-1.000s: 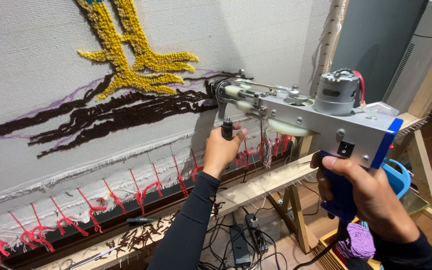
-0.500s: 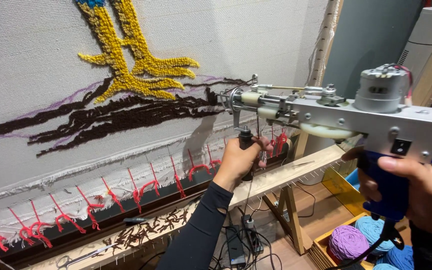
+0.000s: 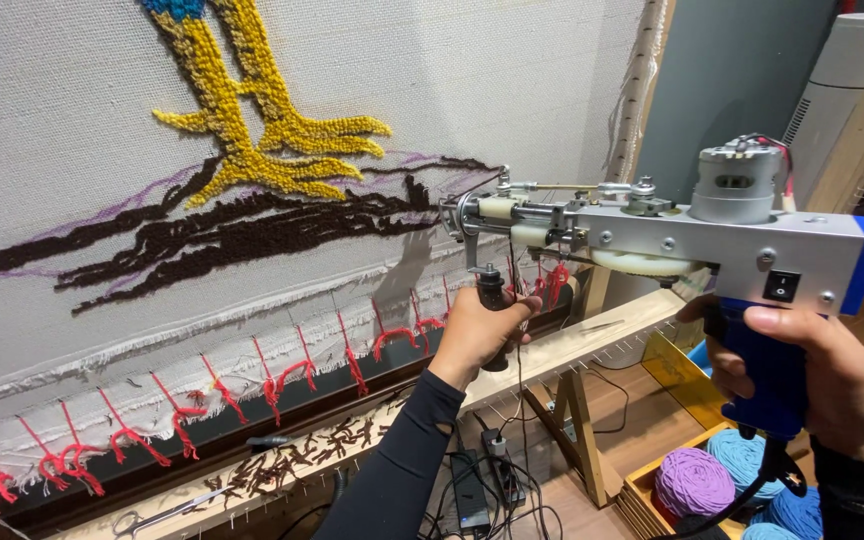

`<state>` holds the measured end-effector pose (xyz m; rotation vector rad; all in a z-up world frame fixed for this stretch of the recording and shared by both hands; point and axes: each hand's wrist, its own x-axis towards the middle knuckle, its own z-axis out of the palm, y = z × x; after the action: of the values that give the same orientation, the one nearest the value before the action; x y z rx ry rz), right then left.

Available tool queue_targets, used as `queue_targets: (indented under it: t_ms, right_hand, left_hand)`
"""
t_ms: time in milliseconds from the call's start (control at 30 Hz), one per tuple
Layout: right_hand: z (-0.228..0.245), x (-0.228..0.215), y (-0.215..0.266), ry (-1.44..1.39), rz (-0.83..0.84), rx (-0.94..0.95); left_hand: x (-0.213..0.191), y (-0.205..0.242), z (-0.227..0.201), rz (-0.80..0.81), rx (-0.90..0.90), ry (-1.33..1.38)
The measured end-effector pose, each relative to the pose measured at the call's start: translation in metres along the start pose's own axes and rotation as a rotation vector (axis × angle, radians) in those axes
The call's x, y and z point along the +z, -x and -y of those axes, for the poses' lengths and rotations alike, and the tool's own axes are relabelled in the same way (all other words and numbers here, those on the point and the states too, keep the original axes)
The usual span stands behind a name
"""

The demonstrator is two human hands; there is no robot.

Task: The person uses a tufting gun to add yarn to a mounted rug canvas.

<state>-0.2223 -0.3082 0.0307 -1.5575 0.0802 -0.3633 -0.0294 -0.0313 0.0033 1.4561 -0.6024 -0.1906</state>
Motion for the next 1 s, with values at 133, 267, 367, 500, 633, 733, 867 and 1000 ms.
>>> queue_targets:
  t_ms: [133, 267, 367, 500, 633, 733, 867, 1000]
  right_hand:
    - [0.007, 0.013, 0.001, 0.039, -0.027, -0.064]
    - [0.004, 0.014, -0.001, 0.084, -0.053, -0.066]
    - [0.007, 0.017, -0.001, 0.043, -0.009, -0.064]
    - [0.008, 0.021, 0.0, 0.035, -0.035, -0.025]
    - [0.007, 0.026, 0.0, 0.045, -0.074, -0.035]
    - [0.007, 0.032, 0.002, 0.02, -0.105, 0.032]
    - [0.015, 0.057, 0.009, -0.003, -0.09, 0.015]
    - [0.007, 0.08, 0.015, -0.065, -0.082, 0.03]
  left_hand:
    - [0.0, 0.001, -0.005, -0.051, -0.041, 0.009]
    - [-0.003, -0.002, 0.002, -0.057, -0.027, 0.005]
    - [-0.004, -0.002, 0.004, -0.05, -0.02, 0.039]
    - [-0.005, -0.002, 0.003, -0.05, -0.018, 0.041]
    - [-0.009, -0.009, 0.013, -0.081, -0.016, 0.016]
    - [-0.014, -0.014, 0.014, -0.085, -0.043, -0.03]
    - [-0.029, -0.02, 0.015, -0.047, -0.006, 0.023]
    - [-0.044, -0.016, 0.0, -0.074, -0.07, -0.148]
